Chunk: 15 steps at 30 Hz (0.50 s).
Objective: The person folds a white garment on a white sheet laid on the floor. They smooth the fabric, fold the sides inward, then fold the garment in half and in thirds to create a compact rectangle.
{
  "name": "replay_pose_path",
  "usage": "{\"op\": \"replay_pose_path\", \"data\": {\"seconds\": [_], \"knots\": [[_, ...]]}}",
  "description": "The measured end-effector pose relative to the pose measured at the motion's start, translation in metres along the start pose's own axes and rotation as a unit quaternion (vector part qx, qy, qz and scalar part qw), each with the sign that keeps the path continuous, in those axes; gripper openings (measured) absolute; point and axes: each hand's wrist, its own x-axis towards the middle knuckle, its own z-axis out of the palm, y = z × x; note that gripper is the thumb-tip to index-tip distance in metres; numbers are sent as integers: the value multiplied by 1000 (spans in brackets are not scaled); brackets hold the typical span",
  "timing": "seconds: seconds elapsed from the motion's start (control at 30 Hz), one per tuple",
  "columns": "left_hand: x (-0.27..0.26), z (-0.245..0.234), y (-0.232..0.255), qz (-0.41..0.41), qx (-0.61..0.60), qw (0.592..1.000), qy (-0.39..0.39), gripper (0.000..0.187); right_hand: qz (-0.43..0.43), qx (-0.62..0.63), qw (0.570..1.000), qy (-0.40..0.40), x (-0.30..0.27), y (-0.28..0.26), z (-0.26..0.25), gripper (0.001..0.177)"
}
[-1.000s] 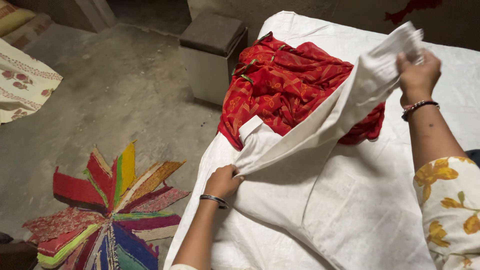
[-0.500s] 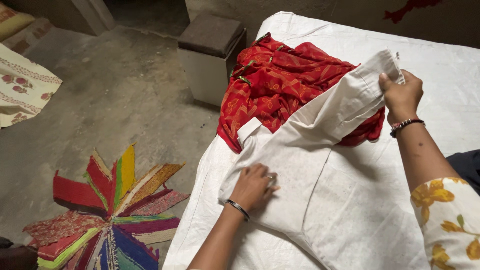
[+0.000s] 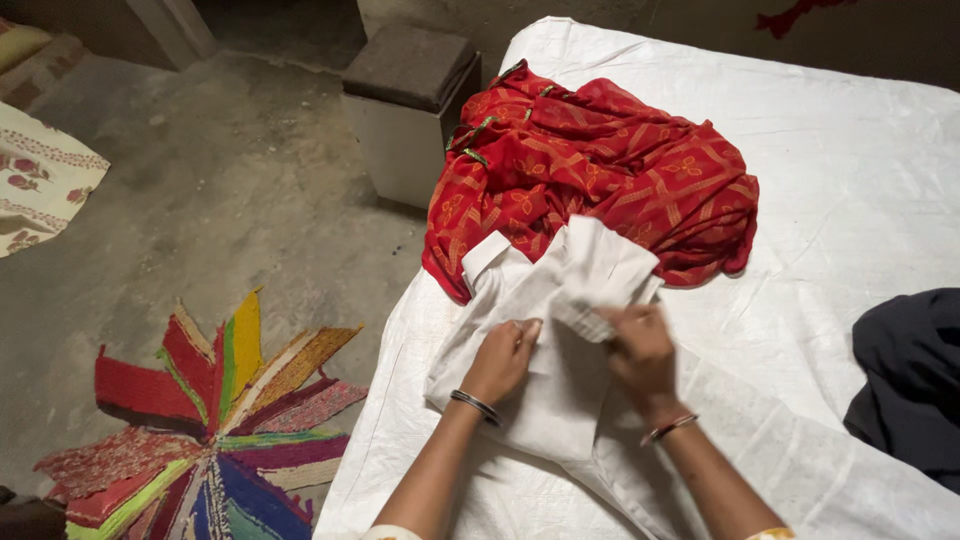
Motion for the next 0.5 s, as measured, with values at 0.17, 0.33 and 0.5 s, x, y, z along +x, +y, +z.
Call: {"op": "replay_pose_path", "data": {"seconds": [0.17,0.33,0.5], "knots": [[16,32,-26,-119,-528,837,-82,60,75,39,996,9,21,20,8,36],[39,50,-23,-105,-584,795,-128,68,173,148,962,149,115,67,-47,28],[142,61,20,-124,-598,782,-122,70,219,173,953,116,163,85,-94,21]]}}
